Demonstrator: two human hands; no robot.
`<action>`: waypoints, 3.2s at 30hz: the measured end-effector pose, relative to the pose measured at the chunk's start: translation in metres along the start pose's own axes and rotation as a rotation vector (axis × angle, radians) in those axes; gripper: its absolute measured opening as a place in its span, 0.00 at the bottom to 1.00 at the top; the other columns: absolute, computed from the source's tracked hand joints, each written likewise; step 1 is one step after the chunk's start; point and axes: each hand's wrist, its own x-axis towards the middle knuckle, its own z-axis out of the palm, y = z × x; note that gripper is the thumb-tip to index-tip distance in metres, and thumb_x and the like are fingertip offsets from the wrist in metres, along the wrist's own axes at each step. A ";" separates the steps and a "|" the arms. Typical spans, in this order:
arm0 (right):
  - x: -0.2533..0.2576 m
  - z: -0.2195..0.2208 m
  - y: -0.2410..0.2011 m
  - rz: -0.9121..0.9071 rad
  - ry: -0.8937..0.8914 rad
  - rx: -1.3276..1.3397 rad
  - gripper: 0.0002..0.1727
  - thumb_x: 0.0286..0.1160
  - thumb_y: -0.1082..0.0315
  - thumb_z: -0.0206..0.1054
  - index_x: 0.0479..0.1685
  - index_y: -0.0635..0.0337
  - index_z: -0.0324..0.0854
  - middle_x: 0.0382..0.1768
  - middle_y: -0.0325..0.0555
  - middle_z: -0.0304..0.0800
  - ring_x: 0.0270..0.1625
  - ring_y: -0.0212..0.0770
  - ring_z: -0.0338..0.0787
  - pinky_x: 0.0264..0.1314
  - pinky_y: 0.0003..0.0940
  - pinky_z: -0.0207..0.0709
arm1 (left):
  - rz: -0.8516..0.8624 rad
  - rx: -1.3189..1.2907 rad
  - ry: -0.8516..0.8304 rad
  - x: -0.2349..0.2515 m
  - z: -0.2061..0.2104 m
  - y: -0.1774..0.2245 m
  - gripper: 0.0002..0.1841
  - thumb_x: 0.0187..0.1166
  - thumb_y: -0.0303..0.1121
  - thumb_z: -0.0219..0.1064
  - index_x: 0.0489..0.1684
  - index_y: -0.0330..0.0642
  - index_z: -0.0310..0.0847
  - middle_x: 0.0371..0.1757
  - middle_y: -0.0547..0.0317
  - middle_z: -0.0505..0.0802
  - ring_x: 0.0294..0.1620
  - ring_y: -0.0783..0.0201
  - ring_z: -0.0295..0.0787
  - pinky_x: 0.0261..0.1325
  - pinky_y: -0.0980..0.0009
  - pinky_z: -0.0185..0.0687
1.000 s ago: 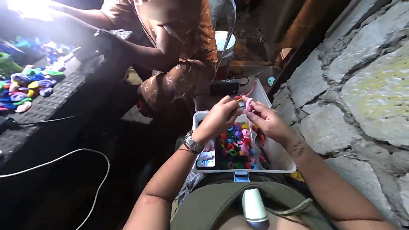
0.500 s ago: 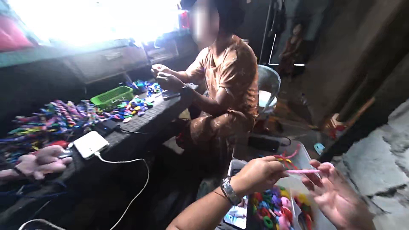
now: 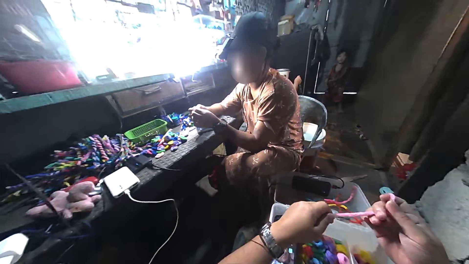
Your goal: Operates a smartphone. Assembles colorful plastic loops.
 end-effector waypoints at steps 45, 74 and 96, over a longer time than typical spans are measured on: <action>0.038 -0.001 0.000 0.519 -0.238 -0.345 0.11 0.88 0.67 0.52 0.42 0.54 0.81 0.22 0.33 0.81 0.21 0.26 0.78 0.28 0.21 0.79 | -0.256 0.096 -0.288 0.004 -0.002 0.005 0.15 0.90 0.33 0.54 0.52 0.35 0.86 0.46 0.44 0.93 0.50 0.45 0.92 0.55 0.40 0.82; -0.012 0.043 0.047 -0.519 -0.239 -1.366 0.14 0.65 0.66 0.66 0.44 0.65 0.89 0.38 0.51 0.90 0.34 0.42 0.92 0.36 0.37 0.88 | -0.326 -0.702 0.161 0.007 0.008 0.005 0.20 0.95 0.42 0.38 0.57 0.37 0.73 0.38 0.61 0.84 0.33 0.74 0.81 0.38 0.75 0.80; 0.009 0.006 0.013 -0.098 -0.678 -0.805 0.10 0.77 0.54 0.69 0.37 0.48 0.91 0.47 0.33 0.87 0.55 0.26 0.84 0.58 0.24 0.80 | -0.199 -0.888 0.311 0.004 -0.005 -0.004 0.09 0.86 0.31 0.59 0.41 0.39 0.84 0.34 0.69 0.87 0.24 0.83 0.72 0.26 0.85 0.66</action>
